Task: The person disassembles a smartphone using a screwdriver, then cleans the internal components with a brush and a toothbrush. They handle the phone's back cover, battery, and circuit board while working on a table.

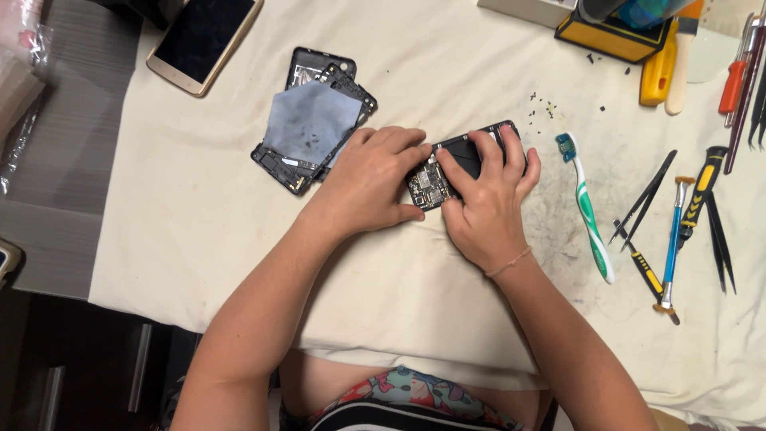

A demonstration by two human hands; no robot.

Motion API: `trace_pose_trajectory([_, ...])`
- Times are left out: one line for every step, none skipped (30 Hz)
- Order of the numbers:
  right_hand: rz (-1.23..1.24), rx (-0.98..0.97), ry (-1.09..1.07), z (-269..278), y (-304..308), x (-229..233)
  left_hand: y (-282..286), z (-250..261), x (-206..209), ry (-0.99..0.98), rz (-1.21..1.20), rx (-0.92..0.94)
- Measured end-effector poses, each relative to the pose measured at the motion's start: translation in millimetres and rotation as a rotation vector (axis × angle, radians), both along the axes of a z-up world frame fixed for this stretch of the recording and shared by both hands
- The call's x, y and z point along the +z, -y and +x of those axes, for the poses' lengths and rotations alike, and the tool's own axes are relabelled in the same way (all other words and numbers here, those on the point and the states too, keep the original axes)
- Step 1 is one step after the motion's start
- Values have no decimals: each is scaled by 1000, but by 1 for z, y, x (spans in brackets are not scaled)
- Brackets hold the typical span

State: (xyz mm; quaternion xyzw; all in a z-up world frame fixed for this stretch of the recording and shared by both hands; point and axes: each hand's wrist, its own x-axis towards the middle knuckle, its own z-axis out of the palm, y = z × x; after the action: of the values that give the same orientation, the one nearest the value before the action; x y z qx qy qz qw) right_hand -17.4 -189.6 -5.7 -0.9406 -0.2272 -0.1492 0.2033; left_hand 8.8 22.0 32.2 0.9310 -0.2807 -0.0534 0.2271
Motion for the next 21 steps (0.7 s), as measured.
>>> trace_pose_trajectory([-1,-3,-6,0,0,0,0,0,-1,-6,-1,-3])
trace_pose_trajectory([51,1,-74,-1,1,0,-1,-1,-2,-6,-3,-4])
trace_pose_trajectory([102,4,-135,2,2,1,0,1,-2,1,-6,-6])
trace_pose_trajectory([101,1,-134,1,1,1,-2,1,-2,2,-7,-9])
trace_pose_trajectory([107,4,-158,1,1,1,-2,1,-2,6,-7,-7])
trace_pose_trajectory([112,8,-183,0,1,1,-1,1,-2,9,-8,-5])
trace_pose_trajectory([111,4,-177,0,-1,-3,-1,3,-2,15,-10,-8])
trace_pose_trajectory([108,-8,-181,-1,-2,-7,-1,4,-3,-4,-23,0])
trace_pose_trajectory([107,-23,-193,-4,-5,-11,-1,3,-4,-30,-34,6])
trace_pose_trajectory([107,-29,-194,-6,-8,-11,-1,3,-5,-31,-33,0])
trace_pose_trajectory([76,-17,-161,-7,-11,-11,0,3,-5,-37,-29,9])
trace_pose_trajectory([45,-4,-128,-8,-14,-11,0,3,-5,-43,-24,19])
trace_pose_trajectory([46,-8,-130,-7,-11,-8,1,3,-5,-46,-23,15])
trace_pose_trajectory([64,11,-131,-7,-10,-4,1,3,-5,-43,-16,14])
trace_pose_trajectory([82,38,-132,-6,-9,-1,-1,3,-6,-39,-8,22])
trace_pose_trajectory([83,43,-133,-6,-5,-1,0,4,-5,-39,-7,27])
trace_pose_trajectory([109,75,-138,-7,-1,-1,-1,3,-5,-35,-13,20])
trace_pose_trajectory([135,107,-143,-8,2,-1,-1,2,-5,-31,-18,14])
trace_pose_trajectory([136,110,-142,-6,3,-1,-1,2,-5,-29,-18,17])
trace_pose_trajectory([178,122,-178,-4,5,-2,-1,3,-6,-31,-13,12])
trace_pose_trajectory([218,134,-216,-2,7,-2,-1,2,-6,-36,-9,8])
